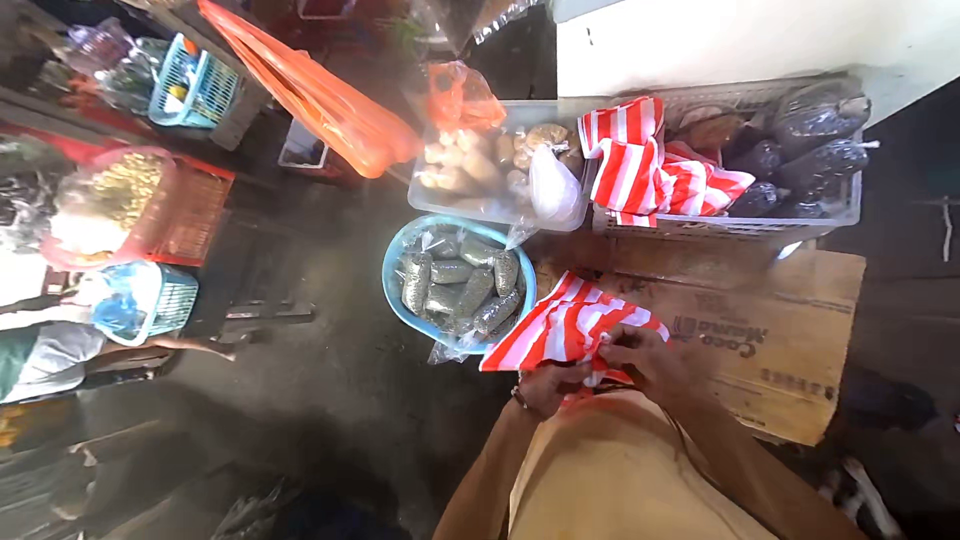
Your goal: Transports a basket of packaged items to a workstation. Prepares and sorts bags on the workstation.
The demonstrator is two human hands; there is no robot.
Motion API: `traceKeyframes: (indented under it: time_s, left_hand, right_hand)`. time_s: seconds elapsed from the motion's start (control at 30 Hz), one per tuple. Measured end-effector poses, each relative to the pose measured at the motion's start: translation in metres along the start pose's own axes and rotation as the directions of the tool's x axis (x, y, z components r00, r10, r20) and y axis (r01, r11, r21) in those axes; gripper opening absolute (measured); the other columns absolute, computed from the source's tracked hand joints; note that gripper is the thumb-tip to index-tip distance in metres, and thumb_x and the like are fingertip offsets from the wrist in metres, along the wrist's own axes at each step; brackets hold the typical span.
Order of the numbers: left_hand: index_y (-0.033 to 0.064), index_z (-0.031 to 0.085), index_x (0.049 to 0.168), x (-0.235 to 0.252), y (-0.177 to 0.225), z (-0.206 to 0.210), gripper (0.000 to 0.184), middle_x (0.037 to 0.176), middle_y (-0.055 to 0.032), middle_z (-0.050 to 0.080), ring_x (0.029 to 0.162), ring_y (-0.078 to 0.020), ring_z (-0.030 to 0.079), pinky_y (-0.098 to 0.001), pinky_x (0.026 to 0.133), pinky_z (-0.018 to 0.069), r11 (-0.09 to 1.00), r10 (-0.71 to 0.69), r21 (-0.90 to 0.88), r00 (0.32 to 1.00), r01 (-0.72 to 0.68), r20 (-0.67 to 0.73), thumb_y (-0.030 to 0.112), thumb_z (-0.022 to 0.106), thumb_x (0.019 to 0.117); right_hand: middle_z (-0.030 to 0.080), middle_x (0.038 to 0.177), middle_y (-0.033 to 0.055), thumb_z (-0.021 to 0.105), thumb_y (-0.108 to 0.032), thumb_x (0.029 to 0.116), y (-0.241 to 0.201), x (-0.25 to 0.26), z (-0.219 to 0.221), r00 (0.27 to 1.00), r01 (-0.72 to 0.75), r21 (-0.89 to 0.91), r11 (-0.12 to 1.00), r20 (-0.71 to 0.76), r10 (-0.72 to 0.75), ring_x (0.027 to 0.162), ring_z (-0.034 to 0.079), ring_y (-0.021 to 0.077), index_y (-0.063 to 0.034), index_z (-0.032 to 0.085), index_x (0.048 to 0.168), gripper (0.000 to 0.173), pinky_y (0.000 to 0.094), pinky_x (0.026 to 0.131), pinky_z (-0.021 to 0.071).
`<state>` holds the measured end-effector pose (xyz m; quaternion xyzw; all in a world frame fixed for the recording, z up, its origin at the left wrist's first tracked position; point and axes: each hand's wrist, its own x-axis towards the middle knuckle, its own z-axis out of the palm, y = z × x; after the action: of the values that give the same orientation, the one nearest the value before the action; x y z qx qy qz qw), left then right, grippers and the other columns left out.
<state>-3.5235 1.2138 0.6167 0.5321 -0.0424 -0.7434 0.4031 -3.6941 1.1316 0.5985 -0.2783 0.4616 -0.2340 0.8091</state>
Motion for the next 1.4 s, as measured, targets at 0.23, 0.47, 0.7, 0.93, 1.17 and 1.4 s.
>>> traceKeyframes:
  time_s: [0.23, 0.47, 0.7, 0.93, 1.17, 1.4]
  left_hand:
    - [0.0115, 0.061, 0.113, -0.015, -0.003, -0.033, 0.021, 0.099, -0.0064, 0.076, 0.092, -0.0195, 0.074, -0.0403, 0.082, 0.0623, 0.841, 0.296, -0.395, 0.926, -0.369, -0.236, 0.011, 0.042, 0.1034]
    - [0.0018, 0.057, 0.112, -0.026, 0.026, -0.039, 0.023, 0.090, -0.0064, 0.073, 0.080, -0.0156, 0.072, -0.0341, 0.074, 0.0623, 0.897, 0.343, -0.125, 0.845, -0.425, -0.410, -0.010, 0.055, 0.0923]
    - [-0.0050, 0.062, 0.109, -0.002, 0.011, 0.011, 0.024, 0.089, -0.0084, 0.072, 0.080, -0.0133, 0.071, -0.0314, 0.076, 0.0617, 0.913, 0.395, 0.070, 0.829, -0.402, -0.396, -0.007, 0.069, 0.0860]
    - [0.0009, 0.066, 0.096, -0.002, 0.013, 0.015, 0.007, 0.078, -0.0009, 0.070, 0.067, -0.0068, 0.066, -0.0249, 0.064, 0.0569, 0.932, 0.361, 0.106, 0.912, -0.347, -0.194, -0.005, 0.063, 0.0936]
    - [0.0055, 0.062, 0.100, -0.007, 0.010, 0.015, 0.024, 0.076, -0.0026, 0.071, 0.062, -0.0099, 0.066, -0.0249, 0.060, 0.0571, 0.963, 0.200, -0.157, 0.971, -0.219, -0.131, -0.013, 0.062, 0.0849]
    - [0.0067, 0.060, 0.114, -0.006, 0.005, 0.007, 0.017, 0.100, -0.0085, 0.076, 0.092, -0.0203, 0.074, -0.0387, 0.086, 0.0616, 0.865, 0.274, -0.415, 0.959, -0.281, -0.078, 0.008, 0.046, 0.1042]
  right_hand:
    - [0.071, 0.087, 0.0022, 0.035, -0.024, 0.1110, -0.029, 0.019, -0.064, 0.994, 0.103, 0.454, 0.885, -0.076, -0.077, 0.084, 0.071, 0.0140, -0.0124, 0.064, 0.101, 0.033, 0.0330, 0.085, 0.0616]
    - [0.051, 0.135, 0.0410, 0.078, -0.002, 0.0823, -0.036, 0.034, -0.154, 0.806, -0.008, -0.894, 0.449, -0.271, -0.526, 0.121, 0.054, 0.0568, 0.0128, 0.050, 0.139, 0.065, 0.0696, 0.100, 0.0452]
    - [0.073, 0.101, 0.0218, 0.054, -0.012, 0.1036, -0.048, 0.016, -0.047, 0.846, 0.400, -0.863, 0.310, 0.218, -0.486, 0.090, 0.073, 0.0332, 0.0073, 0.069, 0.113, 0.026, 0.0532, 0.083, 0.0593]
    - [0.075, 0.093, 0.0087, 0.070, -0.015, 0.0905, -0.006, 0.002, 0.016, 0.780, 0.591, -0.663, 0.460, 0.322, -0.538, 0.083, 0.073, 0.0090, 0.0000, 0.074, 0.100, 0.018, 0.0231, 0.073, 0.0608]
    - [0.074, 0.087, 0.0018, 0.067, -0.007, 0.0902, -0.004, -0.004, 0.011, 0.834, 0.539, -0.532, 0.653, 0.231, -0.501, 0.075, 0.070, 0.0024, -0.0002, 0.073, 0.097, 0.012, 0.0194, 0.070, 0.0601]
    - [0.071, 0.084, 0.0017, 0.047, 0.001, 0.0984, -0.022, 0.006, -0.015, 0.972, 0.211, 0.063, 0.975, -0.114, -0.203, 0.073, 0.069, 0.0092, -0.0047, 0.063, 0.097, 0.017, 0.0265, 0.067, 0.0611]
